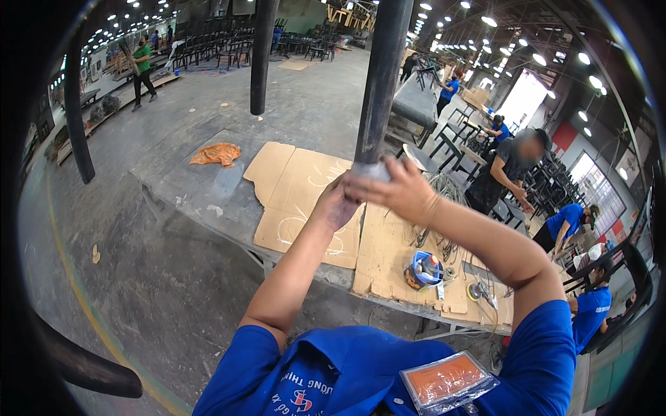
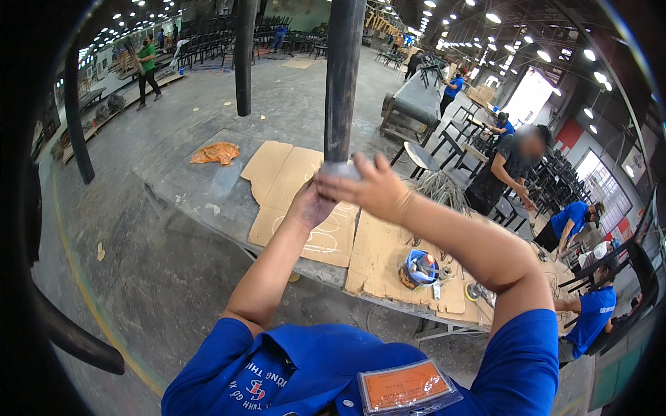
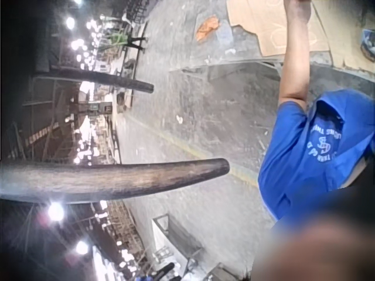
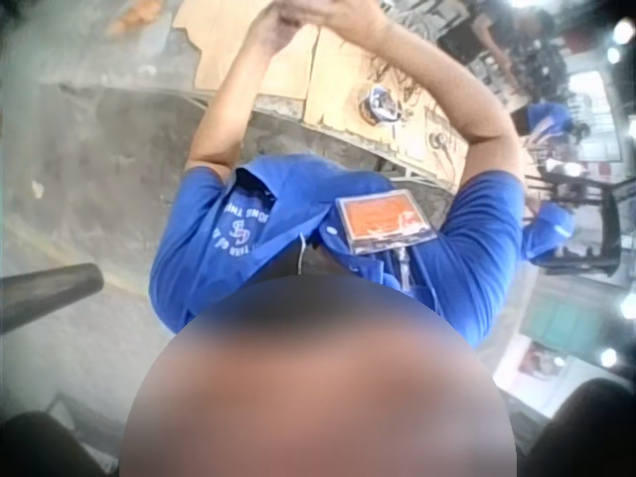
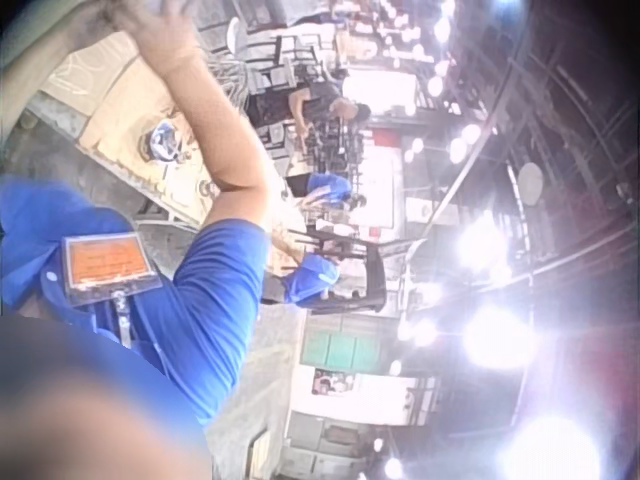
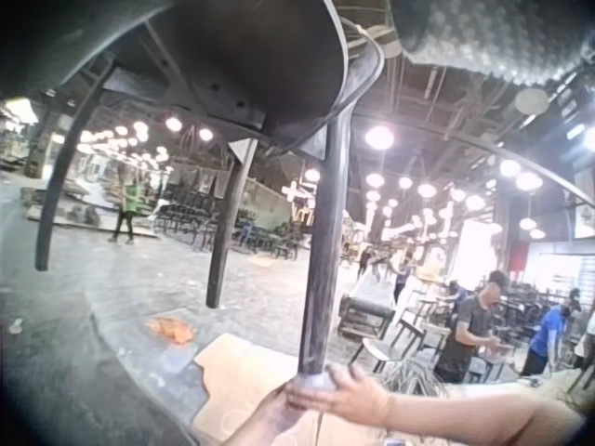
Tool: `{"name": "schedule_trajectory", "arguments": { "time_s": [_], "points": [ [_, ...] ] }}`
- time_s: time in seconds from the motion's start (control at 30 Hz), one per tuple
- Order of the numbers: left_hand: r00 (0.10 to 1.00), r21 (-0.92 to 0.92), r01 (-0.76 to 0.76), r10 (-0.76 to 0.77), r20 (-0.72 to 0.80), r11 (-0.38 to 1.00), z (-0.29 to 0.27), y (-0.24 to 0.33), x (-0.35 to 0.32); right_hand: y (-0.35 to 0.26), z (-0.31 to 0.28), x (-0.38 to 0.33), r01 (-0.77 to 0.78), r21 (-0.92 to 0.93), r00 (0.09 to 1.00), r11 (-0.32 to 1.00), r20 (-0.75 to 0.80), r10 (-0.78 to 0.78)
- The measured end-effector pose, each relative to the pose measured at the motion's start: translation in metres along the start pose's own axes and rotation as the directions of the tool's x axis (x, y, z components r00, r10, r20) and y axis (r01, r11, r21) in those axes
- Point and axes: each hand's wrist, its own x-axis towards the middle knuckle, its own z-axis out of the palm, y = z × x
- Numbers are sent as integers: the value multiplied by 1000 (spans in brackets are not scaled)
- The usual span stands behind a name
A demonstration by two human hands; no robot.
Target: The person sands the surface of black metal chair legs using a sanding block and a small metal tool. They repeatedly rub the sanding block along the legs and scrape the surface with the tool while other workers assemble chairs nearby.
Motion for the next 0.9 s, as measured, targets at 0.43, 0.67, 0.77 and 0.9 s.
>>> {"name": "schedule_trajectory", "arguments": {
  "time_s": [0.43, 0.67, 0.77, 0.9],
  "points": [
    [999, -1, 14, -14, -41, 1000, 14, 1, 3, 36, -25, 16, -20, -71, 1000, 997, 3, 21],
    [998, -56, -63, 63, -9, 996, 14, -1, 0, 31, -14, 10, -135, -32, 987, 990, -92, 132],
    [993, -21, -101, 100, -64, 995, 16, 1, -6, 26, -18, 9, 24, -4, 997, 1000, 75, -24],
    [1000, 25, -6, 6, 0, 1000, 16, 7, -7, 39, -32, 16, -271, -70, 961, 960, -72, 267]
  ]
}}
